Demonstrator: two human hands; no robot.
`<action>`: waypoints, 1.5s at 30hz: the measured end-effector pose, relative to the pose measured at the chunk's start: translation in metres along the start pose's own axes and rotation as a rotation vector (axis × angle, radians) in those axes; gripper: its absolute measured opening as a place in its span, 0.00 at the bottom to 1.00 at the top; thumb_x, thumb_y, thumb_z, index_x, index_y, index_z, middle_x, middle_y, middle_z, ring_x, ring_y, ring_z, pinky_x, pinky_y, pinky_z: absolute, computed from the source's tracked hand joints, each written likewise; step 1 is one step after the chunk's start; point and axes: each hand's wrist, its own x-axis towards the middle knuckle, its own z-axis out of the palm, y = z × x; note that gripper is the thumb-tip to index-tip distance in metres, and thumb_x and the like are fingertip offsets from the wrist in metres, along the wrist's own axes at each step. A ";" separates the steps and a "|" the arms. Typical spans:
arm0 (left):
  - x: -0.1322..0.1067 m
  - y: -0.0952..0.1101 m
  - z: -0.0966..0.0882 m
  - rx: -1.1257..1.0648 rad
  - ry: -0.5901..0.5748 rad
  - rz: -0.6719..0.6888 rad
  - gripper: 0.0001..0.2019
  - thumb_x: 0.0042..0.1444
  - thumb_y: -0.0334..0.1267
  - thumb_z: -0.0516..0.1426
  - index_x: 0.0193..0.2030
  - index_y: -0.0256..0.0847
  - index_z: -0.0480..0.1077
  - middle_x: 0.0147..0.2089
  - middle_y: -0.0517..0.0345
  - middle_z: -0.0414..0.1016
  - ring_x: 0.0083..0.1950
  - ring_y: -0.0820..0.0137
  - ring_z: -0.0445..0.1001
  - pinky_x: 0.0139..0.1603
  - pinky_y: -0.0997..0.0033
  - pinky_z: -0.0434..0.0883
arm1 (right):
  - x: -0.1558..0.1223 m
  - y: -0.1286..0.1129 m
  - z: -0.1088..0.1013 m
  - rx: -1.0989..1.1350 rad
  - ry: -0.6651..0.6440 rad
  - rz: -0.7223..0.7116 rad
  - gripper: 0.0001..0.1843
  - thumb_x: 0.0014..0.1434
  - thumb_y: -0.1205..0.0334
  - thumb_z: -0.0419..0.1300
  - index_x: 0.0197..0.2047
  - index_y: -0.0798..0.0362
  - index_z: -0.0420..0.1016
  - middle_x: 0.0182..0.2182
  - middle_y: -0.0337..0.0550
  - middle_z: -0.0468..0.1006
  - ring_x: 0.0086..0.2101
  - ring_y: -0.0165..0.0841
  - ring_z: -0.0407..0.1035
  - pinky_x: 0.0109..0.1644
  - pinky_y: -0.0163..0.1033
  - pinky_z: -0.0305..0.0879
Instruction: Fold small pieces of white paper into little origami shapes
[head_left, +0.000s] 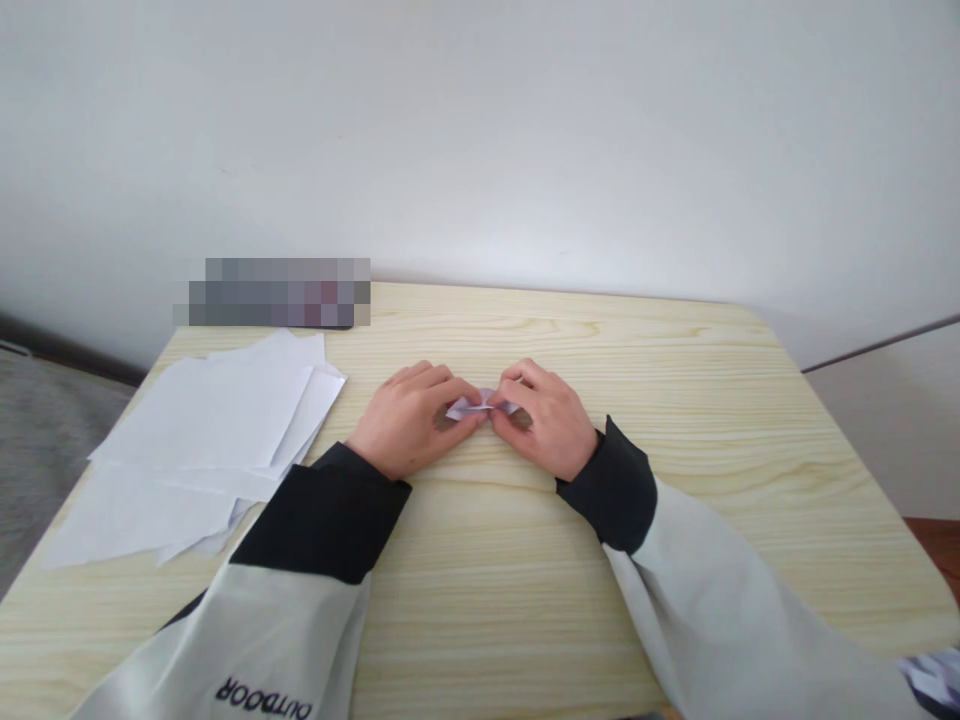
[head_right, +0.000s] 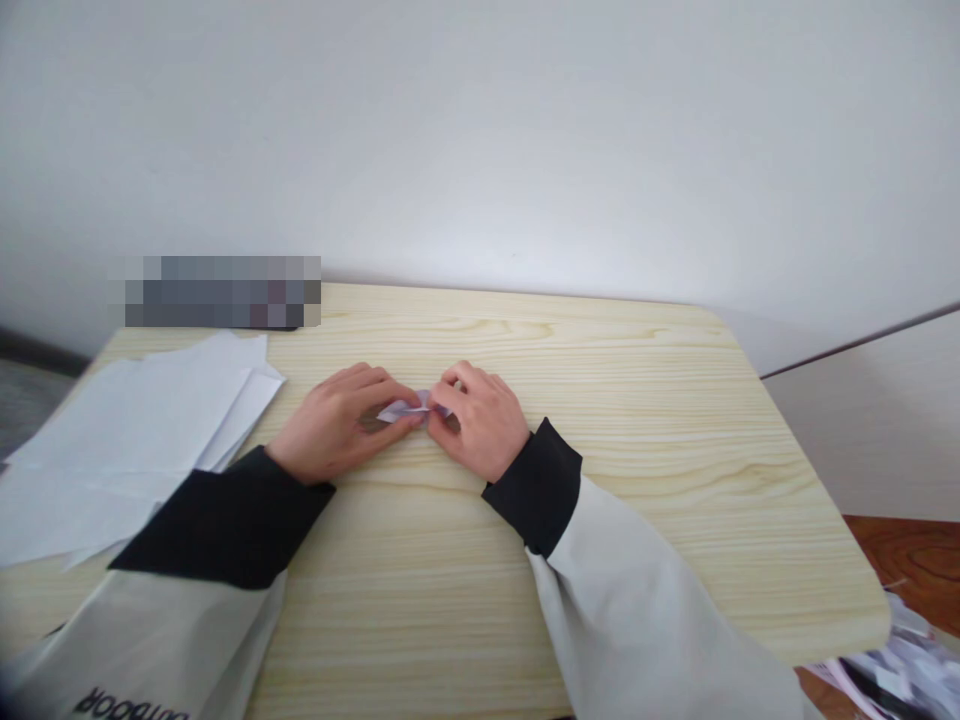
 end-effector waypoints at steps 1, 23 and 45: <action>-0.001 -0.004 -0.001 -0.032 -0.009 0.024 0.11 0.56 0.45 0.55 0.39 0.42 0.74 0.34 0.55 0.73 0.37 0.66 0.68 0.40 0.66 0.65 | 0.000 0.001 0.000 0.004 -0.001 -0.004 0.05 0.56 0.65 0.56 0.32 0.53 0.73 0.35 0.43 0.71 0.33 0.31 0.66 0.40 0.38 0.61; -0.003 -0.010 -0.002 -0.171 -0.001 0.044 0.12 0.57 0.40 0.54 0.42 0.39 0.75 0.35 0.53 0.72 0.37 0.68 0.69 0.39 0.68 0.68 | -0.004 0.030 -0.016 0.294 0.025 -0.101 0.07 0.59 0.60 0.59 0.39 0.52 0.76 0.34 0.44 0.80 0.32 0.29 0.73 0.36 0.34 0.71; -0.003 -0.020 -0.009 -0.473 0.121 -0.207 0.10 0.50 0.45 0.61 0.37 0.45 0.76 0.33 0.57 0.77 0.31 0.70 0.72 0.32 0.72 0.69 | -0.006 0.033 -0.016 0.299 0.097 -0.193 0.09 0.61 0.67 0.56 0.39 0.50 0.78 0.36 0.44 0.80 0.37 0.29 0.74 0.41 0.36 0.72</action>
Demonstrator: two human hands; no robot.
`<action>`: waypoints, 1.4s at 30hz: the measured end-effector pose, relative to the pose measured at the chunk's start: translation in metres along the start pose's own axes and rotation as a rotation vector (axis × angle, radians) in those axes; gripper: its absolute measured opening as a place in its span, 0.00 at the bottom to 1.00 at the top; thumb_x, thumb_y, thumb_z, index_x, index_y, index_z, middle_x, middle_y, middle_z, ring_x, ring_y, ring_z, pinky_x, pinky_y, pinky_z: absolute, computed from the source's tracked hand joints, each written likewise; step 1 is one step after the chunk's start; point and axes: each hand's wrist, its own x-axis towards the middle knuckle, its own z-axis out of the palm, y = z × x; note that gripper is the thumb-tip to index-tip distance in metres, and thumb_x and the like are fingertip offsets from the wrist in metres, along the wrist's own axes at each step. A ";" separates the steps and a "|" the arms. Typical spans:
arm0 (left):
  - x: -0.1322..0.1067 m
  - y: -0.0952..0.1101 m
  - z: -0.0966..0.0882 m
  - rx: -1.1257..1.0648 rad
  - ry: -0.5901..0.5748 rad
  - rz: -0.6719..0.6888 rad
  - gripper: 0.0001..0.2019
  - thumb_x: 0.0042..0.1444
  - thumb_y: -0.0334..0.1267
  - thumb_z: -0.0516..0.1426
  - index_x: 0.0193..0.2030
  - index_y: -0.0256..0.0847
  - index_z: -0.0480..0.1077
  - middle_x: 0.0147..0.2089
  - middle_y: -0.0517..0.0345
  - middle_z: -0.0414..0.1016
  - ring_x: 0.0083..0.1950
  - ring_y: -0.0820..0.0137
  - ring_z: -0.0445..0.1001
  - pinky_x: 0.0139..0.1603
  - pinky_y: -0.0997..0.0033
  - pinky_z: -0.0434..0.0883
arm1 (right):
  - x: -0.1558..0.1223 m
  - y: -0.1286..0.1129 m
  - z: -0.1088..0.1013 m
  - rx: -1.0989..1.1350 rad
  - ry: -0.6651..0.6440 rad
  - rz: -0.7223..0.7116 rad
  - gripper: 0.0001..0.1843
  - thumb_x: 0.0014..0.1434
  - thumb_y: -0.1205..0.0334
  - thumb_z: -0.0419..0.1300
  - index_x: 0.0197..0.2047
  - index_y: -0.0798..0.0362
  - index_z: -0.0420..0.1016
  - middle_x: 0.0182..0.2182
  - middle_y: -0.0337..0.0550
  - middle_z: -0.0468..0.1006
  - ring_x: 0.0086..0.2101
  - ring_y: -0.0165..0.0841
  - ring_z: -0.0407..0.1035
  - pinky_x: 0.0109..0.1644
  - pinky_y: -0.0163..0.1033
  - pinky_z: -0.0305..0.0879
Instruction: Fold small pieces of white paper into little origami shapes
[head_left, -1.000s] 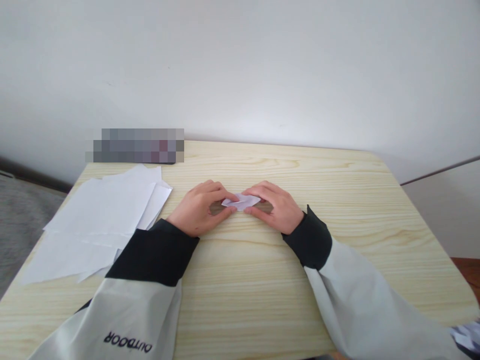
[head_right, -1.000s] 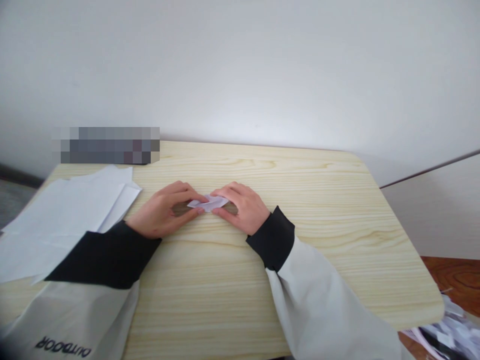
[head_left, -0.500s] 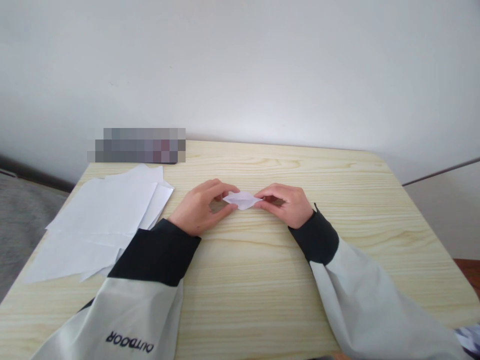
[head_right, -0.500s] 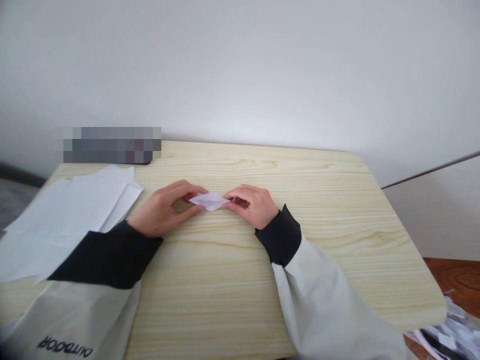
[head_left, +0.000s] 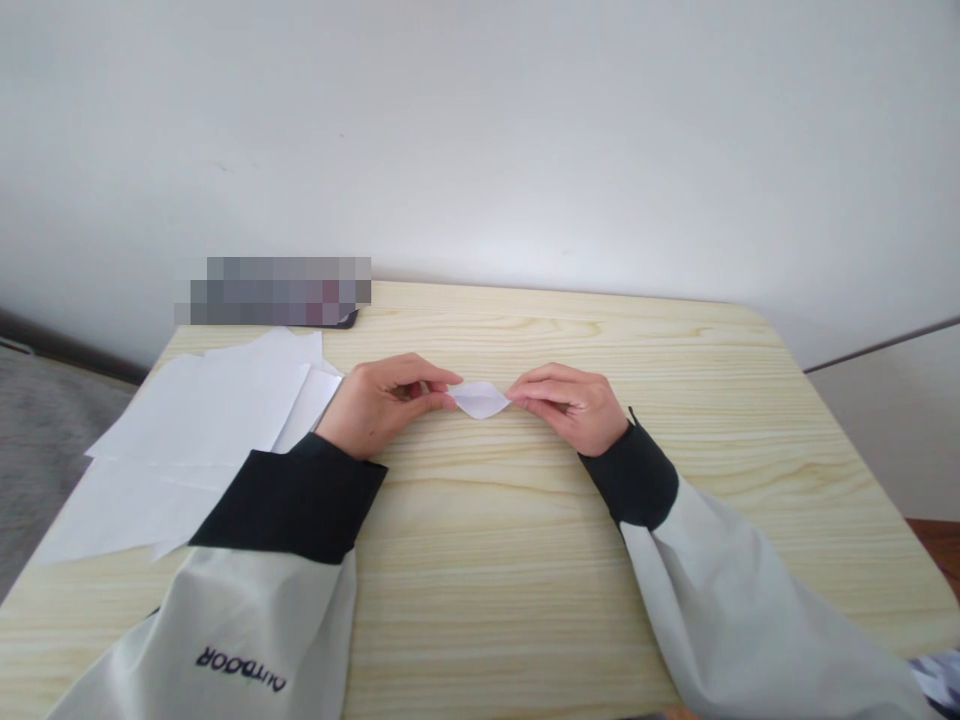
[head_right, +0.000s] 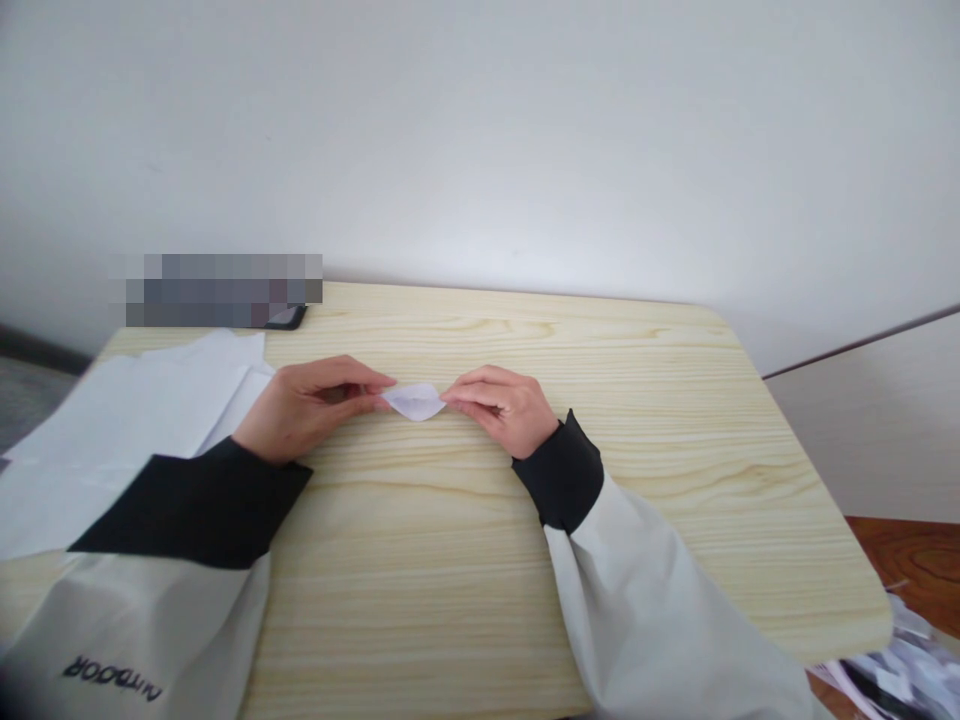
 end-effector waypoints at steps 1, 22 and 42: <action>-0.001 0.000 0.001 0.000 -0.007 -0.009 0.10 0.50 0.45 0.61 0.37 0.44 0.76 0.32 0.58 0.76 0.30 0.71 0.72 0.31 0.72 0.69 | 0.000 -0.001 0.000 0.001 -0.004 0.003 0.09 0.61 0.67 0.56 0.39 0.50 0.77 0.36 0.43 0.80 0.37 0.29 0.74 0.41 0.36 0.72; -0.002 0.011 0.011 0.232 -0.073 0.182 0.10 0.55 0.37 0.55 0.41 0.40 0.74 0.39 0.55 0.68 0.40 0.71 0.70 0.42 0.73 0.69 | 0.002 -0.008 0.006 -0.030 0.014 0.016 0.08 0.61 0.67 0.54 0.38 0.51 0.75 0.34 0.43 0.79 0.35 0.29 0.73 0.38 0.34 0.71; -0.003 0.006 0.015 0.250 -0.061 0.249 0.08 0.55 0.35 0.56 0.35 0.38 0.77 0.37 0.53 0.66 0.38 0.71 0.69 0.40 0.73 0.69 | 0.002 -0.012 0.011 -0.077 0.009 0.020 0.06 0.62 0.67 0.55 0.38 0.54 0.73 0.34 0.44 0.77 0.35 0.27 0.71 0.39 0.31 0.68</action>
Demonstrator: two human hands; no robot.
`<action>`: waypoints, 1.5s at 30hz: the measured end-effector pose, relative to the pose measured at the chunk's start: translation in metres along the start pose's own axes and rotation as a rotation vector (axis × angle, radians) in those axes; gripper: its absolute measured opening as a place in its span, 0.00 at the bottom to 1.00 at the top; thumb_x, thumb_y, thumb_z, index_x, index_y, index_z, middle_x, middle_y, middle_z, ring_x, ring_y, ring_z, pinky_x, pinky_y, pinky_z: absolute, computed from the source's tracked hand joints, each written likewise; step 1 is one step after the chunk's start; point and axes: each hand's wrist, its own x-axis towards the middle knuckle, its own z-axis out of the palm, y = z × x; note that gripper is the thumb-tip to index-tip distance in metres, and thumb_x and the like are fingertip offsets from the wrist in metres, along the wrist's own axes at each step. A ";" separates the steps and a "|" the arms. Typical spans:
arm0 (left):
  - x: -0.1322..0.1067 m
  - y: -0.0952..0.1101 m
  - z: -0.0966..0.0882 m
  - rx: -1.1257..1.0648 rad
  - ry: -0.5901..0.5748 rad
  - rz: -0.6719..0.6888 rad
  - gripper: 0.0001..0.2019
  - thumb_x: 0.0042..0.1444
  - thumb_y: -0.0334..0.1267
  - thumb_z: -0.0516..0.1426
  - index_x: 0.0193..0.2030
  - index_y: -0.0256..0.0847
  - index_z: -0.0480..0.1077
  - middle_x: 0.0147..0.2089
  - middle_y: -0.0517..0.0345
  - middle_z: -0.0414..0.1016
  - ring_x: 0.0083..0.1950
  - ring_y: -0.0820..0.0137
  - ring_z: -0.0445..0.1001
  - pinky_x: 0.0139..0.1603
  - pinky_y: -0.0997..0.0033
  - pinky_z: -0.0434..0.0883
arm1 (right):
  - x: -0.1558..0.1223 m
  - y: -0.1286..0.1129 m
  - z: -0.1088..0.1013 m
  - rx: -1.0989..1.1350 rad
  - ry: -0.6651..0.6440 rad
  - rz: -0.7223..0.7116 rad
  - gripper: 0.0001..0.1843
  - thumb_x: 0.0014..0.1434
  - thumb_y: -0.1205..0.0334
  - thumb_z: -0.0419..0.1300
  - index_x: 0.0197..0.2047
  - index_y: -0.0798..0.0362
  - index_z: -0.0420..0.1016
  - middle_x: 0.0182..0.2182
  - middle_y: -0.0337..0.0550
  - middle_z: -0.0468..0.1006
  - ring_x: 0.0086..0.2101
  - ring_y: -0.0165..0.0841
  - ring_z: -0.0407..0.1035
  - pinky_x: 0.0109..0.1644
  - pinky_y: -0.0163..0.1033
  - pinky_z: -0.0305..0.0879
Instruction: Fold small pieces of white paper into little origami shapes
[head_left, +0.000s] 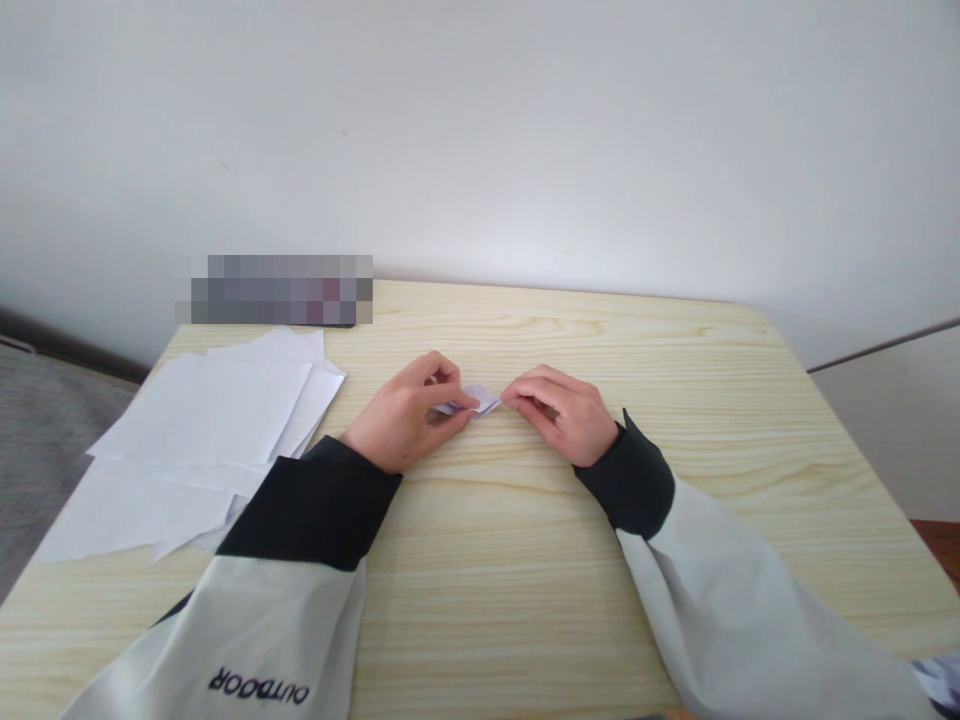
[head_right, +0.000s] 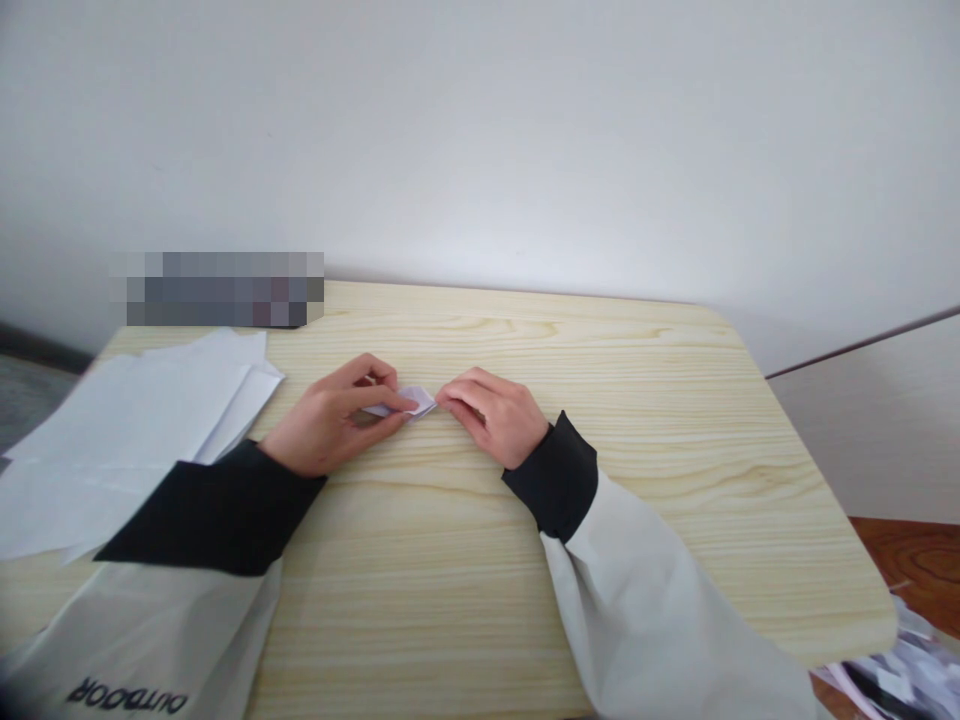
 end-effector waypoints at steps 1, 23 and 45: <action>0.000 0.000 0.000 0.001 -0.001 0.004 0.08 0.55 0.35 0.55 0.35 0.38 0.77 0.37 0.54 0.67 0.38 0.71 0.69 0.40 0.73 0.69 | 0.000 0.000 0.000 0.001 0.000 -0.003 0.06 0.62 0.67 0.55 0.38 0.54 0.73 0.34 0.44 0.77 0.35 0.27 0.71 0.39 0.31 0.68; 0.001 0.006 0.006 0.134 -0.002 0.089 0.12 0.55 0.39 0.57 0.44 0.37 0.72 0.39 0.51 0.71 0.42 0.65 0.68 0.45 0.64 0.69 | 0.000 -0.003 0.005 -0.046 -0.029 -0.024 0.09 0.58 0.64 0.57 0.43 0.51 0.71 0.41 0.46 0.73 0.40 0.32 0.70 0.44 0.38 0.69; 0.001 0.010 0.004 0.209 -0.002 0.031 0.08 0.55 0.42 0.56 0.37 0.41 0.73 0.36 0.55 0.68 0.39 0.67 0.67 0.40 0.68 0.68 | 0.001 -0.007 0.006 -0.089 -0.073 0.015 0.03 0.55 0.67 0.56 0.35 0.53 0.70 0.39 0.45 0.72 0.37 0.32 0.69 0.43 0.38 0.67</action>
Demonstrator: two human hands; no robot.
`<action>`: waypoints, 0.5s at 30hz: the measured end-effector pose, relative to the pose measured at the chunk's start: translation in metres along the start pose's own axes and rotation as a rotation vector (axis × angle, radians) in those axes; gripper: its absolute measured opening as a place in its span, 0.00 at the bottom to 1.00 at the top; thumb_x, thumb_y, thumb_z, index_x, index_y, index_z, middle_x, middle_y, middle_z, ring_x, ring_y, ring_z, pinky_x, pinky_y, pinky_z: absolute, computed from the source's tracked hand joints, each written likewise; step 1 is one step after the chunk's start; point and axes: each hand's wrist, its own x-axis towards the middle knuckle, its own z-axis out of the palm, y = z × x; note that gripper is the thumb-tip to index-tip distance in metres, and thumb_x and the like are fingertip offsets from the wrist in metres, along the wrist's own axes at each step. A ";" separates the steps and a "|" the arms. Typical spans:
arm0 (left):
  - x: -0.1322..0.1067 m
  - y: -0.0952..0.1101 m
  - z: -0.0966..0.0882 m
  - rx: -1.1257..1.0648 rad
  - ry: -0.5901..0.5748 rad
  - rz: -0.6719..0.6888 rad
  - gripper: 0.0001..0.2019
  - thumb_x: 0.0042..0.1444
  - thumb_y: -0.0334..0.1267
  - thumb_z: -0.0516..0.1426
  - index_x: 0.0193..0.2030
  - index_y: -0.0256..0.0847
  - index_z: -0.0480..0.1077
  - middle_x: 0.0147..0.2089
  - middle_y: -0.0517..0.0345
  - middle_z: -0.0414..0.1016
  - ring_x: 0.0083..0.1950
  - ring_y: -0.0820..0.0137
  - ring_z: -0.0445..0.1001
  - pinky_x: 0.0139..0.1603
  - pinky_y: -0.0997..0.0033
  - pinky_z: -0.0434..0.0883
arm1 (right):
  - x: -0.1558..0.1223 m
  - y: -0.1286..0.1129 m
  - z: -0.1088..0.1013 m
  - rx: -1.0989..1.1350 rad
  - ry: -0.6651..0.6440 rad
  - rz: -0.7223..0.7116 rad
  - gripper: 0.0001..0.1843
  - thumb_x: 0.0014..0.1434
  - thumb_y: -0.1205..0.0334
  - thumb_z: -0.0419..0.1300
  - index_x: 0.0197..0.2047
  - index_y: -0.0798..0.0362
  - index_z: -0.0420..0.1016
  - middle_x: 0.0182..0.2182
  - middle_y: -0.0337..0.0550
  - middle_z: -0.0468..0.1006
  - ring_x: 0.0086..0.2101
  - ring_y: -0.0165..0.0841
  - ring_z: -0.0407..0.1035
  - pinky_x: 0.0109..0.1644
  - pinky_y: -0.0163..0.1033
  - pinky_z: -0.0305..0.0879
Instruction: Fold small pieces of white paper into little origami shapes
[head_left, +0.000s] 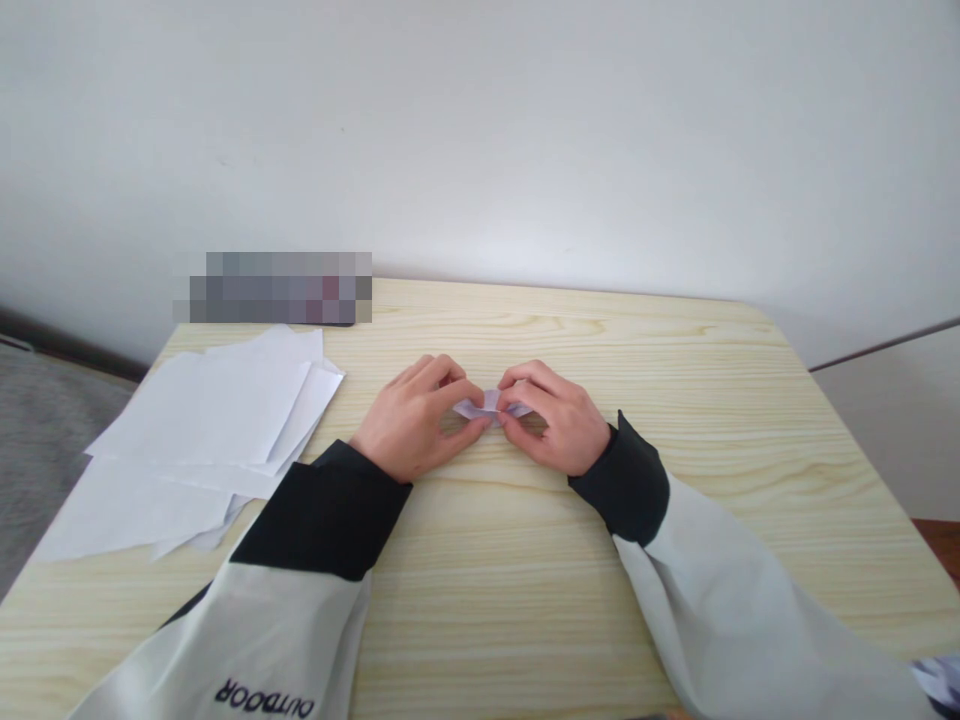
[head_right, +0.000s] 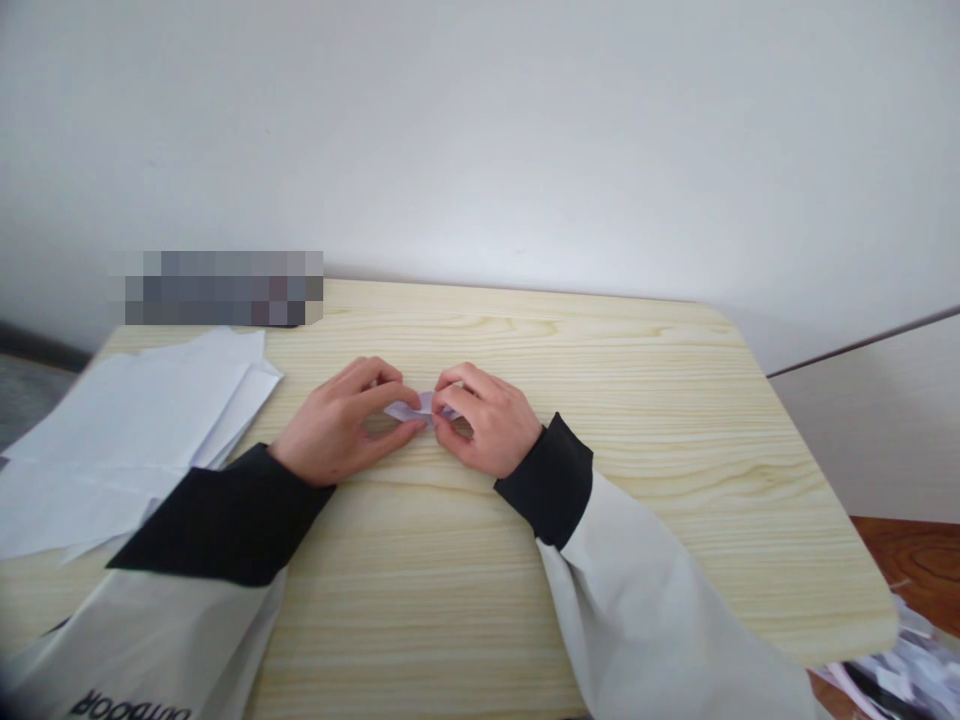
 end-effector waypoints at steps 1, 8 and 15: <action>0.000 0.000 0.000 0.007 -0.005 -0.010 0.08 0.55 0.41 0.56 0.37 0.41 0.73 0.36 0.55 0.68 0.39 0.67 0.67 0.41 0.67 0.68 | 0.000 0.000 0.000 -0.003 -0.002 0.007 0.03 0.55 0.66 0.56 0.35 0.53 0.70 0.40 0.45 0.72 0.38 0.32 0.69 0.43 0.38 0.67; 0.002 0.003 0.001 0.030 -0.025 -0.030 0.09 0.56 0.41 0.55 0.39 0.41 0.73 0.36 0.54 0.71 0.40 0.65 0.67 0.43 0.64 0.68 | 0.000 0.001 0.001 -0.014 -0.033 0.038 0.05 0.55 0.65 0.57 0.37 0.51 0.71 0.41 0.45 0.72 0.39 0.34 0.69 0.45 0.40 0.67; 0.003 0.005 0.000 0.041 -0.059 -0.067 0.09 0.55 0.41 0.55 0.38 0.41 0.73 0.37 0.53 0.73 0.40 0.64 0.67 0.44 0.63 0.67 | 0.001 0.001 0.002 -0.006 -0.030 0.042 0.05 0.55 0.65 0.58 0.37 0.51 0.71 0.40 0.45 0.72 0.39 0.34 0.69 0.46 0.41 0.66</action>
